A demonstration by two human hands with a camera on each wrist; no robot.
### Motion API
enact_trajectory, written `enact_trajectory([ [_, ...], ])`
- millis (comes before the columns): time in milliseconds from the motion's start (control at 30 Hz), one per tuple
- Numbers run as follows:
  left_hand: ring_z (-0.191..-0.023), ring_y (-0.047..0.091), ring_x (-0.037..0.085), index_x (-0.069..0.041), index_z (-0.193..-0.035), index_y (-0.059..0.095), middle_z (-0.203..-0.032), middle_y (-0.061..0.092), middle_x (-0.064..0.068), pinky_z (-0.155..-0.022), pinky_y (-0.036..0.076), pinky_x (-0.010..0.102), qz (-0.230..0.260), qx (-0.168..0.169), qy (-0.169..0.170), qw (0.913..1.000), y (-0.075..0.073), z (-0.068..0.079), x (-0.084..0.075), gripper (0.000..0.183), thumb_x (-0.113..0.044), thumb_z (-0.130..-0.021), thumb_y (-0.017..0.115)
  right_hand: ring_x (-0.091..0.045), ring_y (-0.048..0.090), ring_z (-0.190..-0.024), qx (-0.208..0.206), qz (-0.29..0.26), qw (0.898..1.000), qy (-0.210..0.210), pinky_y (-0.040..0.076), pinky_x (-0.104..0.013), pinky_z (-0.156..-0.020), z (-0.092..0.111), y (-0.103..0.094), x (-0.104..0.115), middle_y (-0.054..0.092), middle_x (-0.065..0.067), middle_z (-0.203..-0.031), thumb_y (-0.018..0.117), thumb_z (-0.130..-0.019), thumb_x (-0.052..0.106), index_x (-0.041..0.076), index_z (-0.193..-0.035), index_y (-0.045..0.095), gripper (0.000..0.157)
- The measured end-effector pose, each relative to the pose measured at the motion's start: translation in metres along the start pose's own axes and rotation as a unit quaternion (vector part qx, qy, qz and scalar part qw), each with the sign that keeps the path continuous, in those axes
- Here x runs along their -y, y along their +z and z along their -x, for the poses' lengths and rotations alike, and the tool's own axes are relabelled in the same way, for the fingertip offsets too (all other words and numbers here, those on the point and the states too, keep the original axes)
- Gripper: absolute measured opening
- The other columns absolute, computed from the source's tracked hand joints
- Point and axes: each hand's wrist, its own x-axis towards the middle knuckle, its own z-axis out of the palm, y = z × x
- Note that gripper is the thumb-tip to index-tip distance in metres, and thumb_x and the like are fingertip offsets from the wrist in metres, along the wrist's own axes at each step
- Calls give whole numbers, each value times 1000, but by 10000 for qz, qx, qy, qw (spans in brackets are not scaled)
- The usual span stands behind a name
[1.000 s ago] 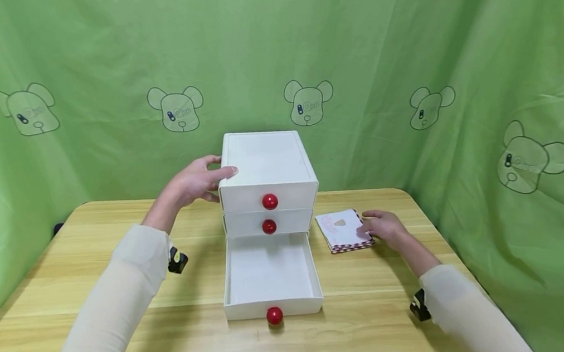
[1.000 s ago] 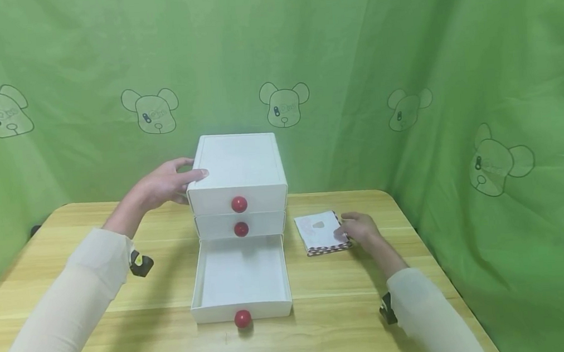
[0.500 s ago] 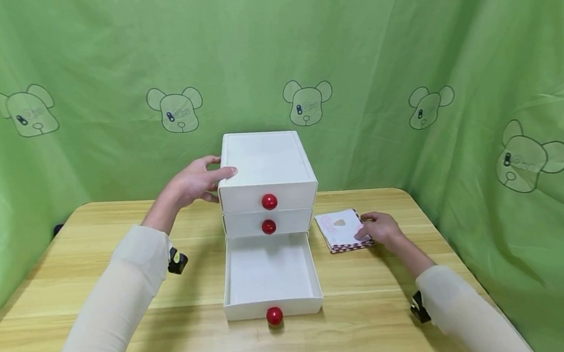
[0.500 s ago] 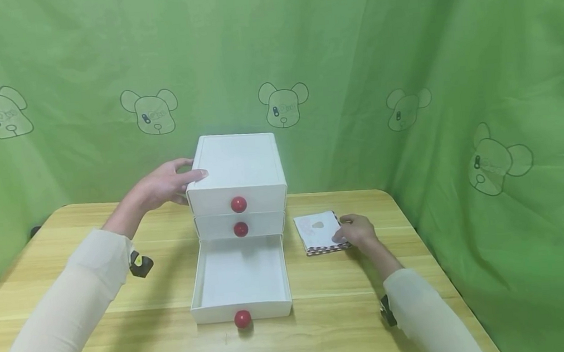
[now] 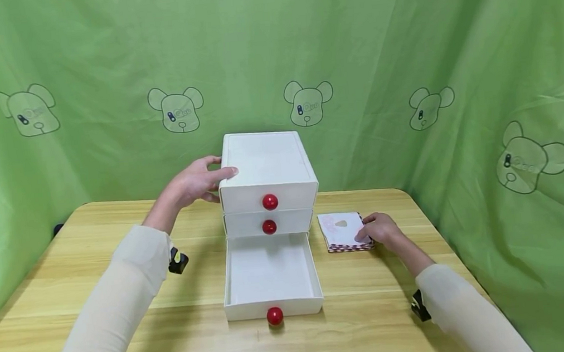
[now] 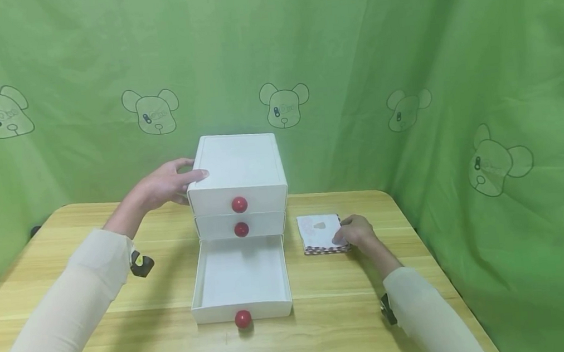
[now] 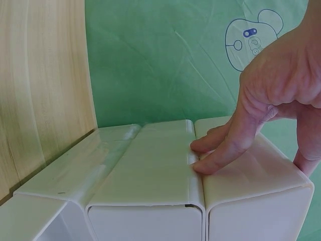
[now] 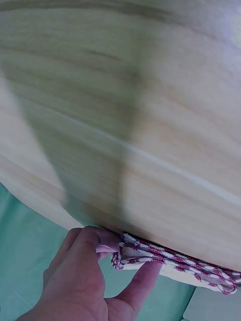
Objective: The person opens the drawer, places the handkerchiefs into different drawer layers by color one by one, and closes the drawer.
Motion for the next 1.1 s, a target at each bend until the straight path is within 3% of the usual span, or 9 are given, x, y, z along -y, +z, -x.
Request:
enact_trajectory([
  [233,-123,49,40,-6,-152,10,-138,44,21,-90,55,42,26,-4,-21,10000,1,1,-1,79,-29,-94,60,-32,51,-103,1,15,10000,-60,50,-35,-83,3,-1,1,53,-26,-117,77,-71,8,-11,-120,52,59],
  [367,-123,49,40,-5,-152,10,-139,44,21,-90,55,42,-4,-2,-17,10000,0,2,-1,80,-29,-95,59,-29,50,-98,40,-96,9999,-7,51,-29,-77,4,-2,2,54,-25,-115,77,-70,7,-12,-118,54,56],
  [600,-122,50,39,-6,-152,10,-138,45,22,-89,55,41,13,-9,-22,10000,0,1,-1,80,-29,-94,60,-22,50,-84,17,-233,9997,112,50,-25,-64,6,-5,4,55,-15,-97,79,-66,6,-7,-98,63,37],
  [767,-122,50,39,-5,-152,10,-137,46,22,-89,55,41,24,-5,-4,10000,-1,-2,2,80,-29,-94,60,-20,51,-82,17,-172,9998,105,53,-29,-68,9,-10,7,58,-11,-94,80,-67,10,-5,-100,65,40],
  [1000,-120,52,39,-8,-152,9,-136,47,21,-86,57,42,54,-52,35,10000,-7,-21,17,84,-34,-92,63,-18,57,-76,132,-364,9992,19,55,-41,-81,14,-16,11,63,-8,-85,77,-73,13,-8,-110,62,45],
  [1100,-119,53,38,-10,-153,10,-135,48,20,-85,57,42,77,-75,58,9999,-8,-25,21,88,-37,-90,65,-17,61,-78,178,-548,9983,3,55,-42,-87,16,-18,12,65,-11,-91,75,-76,13,-9,-116,59,48],
])
